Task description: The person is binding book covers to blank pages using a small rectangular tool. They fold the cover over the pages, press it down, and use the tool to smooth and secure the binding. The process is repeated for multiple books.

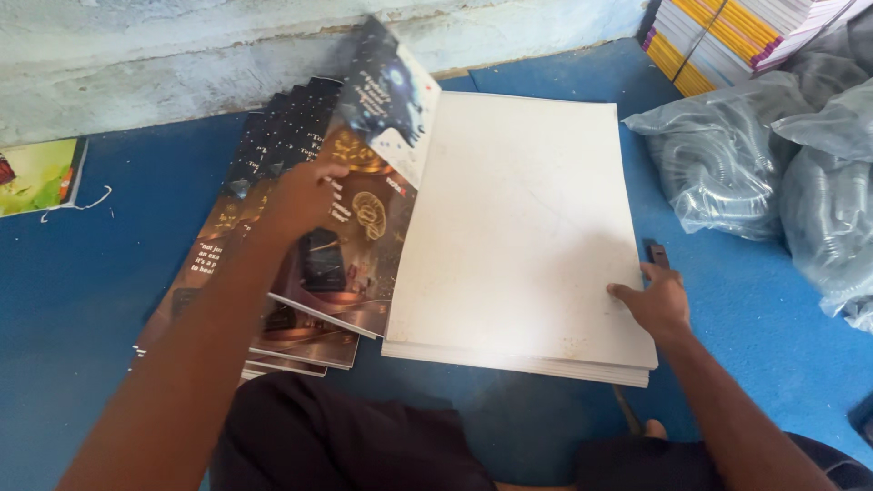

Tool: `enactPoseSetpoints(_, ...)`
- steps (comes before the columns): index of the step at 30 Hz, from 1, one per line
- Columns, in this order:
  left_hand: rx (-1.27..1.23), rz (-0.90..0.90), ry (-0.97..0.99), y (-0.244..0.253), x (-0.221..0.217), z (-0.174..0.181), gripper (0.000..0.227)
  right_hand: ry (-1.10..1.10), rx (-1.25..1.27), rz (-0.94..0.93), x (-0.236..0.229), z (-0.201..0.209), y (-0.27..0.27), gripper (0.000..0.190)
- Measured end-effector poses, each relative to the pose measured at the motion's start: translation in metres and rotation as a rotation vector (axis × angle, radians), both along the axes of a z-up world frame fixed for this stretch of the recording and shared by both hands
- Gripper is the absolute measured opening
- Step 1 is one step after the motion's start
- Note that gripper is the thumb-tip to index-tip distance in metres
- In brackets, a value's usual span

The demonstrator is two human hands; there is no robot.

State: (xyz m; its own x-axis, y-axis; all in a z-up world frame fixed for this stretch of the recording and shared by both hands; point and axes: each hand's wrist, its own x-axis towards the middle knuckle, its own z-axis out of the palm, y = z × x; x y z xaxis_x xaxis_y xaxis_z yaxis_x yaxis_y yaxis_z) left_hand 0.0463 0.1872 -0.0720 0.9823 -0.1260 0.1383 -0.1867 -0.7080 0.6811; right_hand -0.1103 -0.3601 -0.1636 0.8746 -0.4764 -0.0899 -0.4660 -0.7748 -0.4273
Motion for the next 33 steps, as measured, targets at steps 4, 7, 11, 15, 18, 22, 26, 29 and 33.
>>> enactPoseSetpoints(4,0.032,0.084,-0.006,0.029,0.007,-0.019,0.032,0.049,-0.003,0.000,0.004,-0.010,-0.010,0.091)
enactPoseSetpoints(7,0.071,0.116,-0.013,0.045,0.010,-0.030,0.032,0.104,-0.038,-0.032,0.005,-0.013,-0.012,0.091)
enactPoseSetpoints(11,0.174,0.142,-0.039,0.057,0.008,-0.039,0.037,0.187,0.051,-0.063,0.004,-0.007,-0.009,0.071)
enactPoseSetpoints(15,0.153,0.202,0.020,0.058,0.003,-0.042,0.038,0.142,0.068,-0.038,0.000,0.004,-0.003,0.064)
enactPoseSetpoints(18,0.178,0.243,0.063,0.060,0.000,-0.046,0.048,0.122,0.082,-0.030,-0.001,0.011,0.002,0.061)
enactPoseSetpoints(22,0.271,0.304,-0.088,0.066,-0.005,-0.065,0.046,0.097,0.070,-0.046,-0.004,0.019,0.008,0.061)
enactPoseSetpoints(26,0.454,0.462,0.069,0.062,-0.006,-0.086,0.042,0.072,0.076,-0.059,-0.005,0.026,0.014,0.061)
enactPoseSetpoints(29,0.482,0.396,-0.222,0.060,-0.017,-0.099,0.035,0.043,0.081,-0.048,-0.008,0.028,0.014,0.064)
enactPoseSetpoints(33,0.570,0.454,-0.032,0.051,-0.020,-0.097,0.043,0.041,0.104,-0.076,-0.006,0.025,0.014,0.069)
